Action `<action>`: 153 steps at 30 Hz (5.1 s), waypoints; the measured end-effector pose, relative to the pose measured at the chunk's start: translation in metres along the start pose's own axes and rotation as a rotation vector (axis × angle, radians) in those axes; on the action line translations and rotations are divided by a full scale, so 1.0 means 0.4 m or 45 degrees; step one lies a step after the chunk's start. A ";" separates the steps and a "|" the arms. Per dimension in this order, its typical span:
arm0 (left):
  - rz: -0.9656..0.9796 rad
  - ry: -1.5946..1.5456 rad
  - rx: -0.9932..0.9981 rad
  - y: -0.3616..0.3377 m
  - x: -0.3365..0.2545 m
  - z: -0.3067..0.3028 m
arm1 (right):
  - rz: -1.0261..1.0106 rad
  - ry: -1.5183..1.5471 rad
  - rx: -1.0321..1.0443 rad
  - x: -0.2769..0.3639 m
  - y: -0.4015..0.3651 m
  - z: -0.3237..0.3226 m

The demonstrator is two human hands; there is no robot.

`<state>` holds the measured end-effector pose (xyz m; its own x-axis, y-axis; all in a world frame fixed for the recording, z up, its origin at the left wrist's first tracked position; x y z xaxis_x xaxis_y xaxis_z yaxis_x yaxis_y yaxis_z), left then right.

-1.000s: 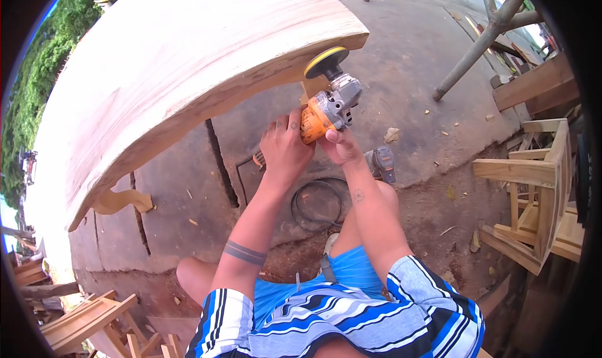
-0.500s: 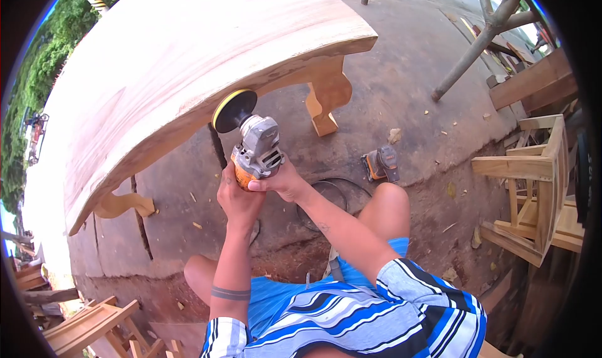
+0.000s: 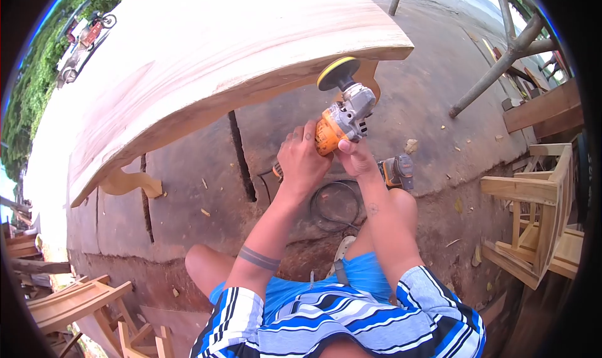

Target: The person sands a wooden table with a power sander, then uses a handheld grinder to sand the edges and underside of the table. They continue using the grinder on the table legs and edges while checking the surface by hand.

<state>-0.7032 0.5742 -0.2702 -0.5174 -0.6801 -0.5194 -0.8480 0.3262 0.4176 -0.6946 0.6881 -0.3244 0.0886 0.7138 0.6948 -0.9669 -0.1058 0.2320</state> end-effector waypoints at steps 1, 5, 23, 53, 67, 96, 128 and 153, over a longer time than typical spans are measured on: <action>0.008 -0.011 -0.021 0.001 0.006 -0.013 | -0.016 -0.032 0.007 0.004 0.002 0.002; -0.027 -0.085 -0.049 -0.037 0.059 -0.065 | -0.022 -0.087 -0.030 -0.050 0.007 0.060; -0.594 -1.021 -0.253 -0.392 0.457 -0.382 | 0.209 -0.664 0.346 -0.430 -0.028 0.524; -1.042 -1.855 -0.890 -0.724 0.032 -1.393 | 1.746 0.250 1.062 -0.215 -0.421 1.465; -1.215 -1.642 -1.200 -0.803 0.032 -1.461 | 1.423 -0.310 1.397 -0.310 -0.452 1.460; -1.511 -0.816 -0.895 -0.712 -0.342 -1.556 | 1.268 -0.936 0.296 0.045 -0.301 0.739; -1.138 -1.692 -0.338 -0.016 -0.488 -0.948 | 1.036 -0.277 0.789 0.560 -0.253 0.841; -2.326 -0.495 -0.238 0.260 -0.978 -0.591 | 0.902 -0.817 -0.019 0.627 0.338 -0.225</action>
<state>-0.5620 0.7189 0.1526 0.8764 0.1144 -0.4678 -0.3052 -0.6194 -0.7233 -0.8247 0.9150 -0.1799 -0.4084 -0.0291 0.9123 -0.8489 -0.3552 -0.3914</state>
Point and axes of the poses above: each hand's wrist, its own y-axis towards the middle knuckle, its own z-axis out of the palm, x = y × z, the point moved 8 cm from there along y, towards the middle knuckle, and after that the axes turned 6 degrees about x, right-handed, at the moved point
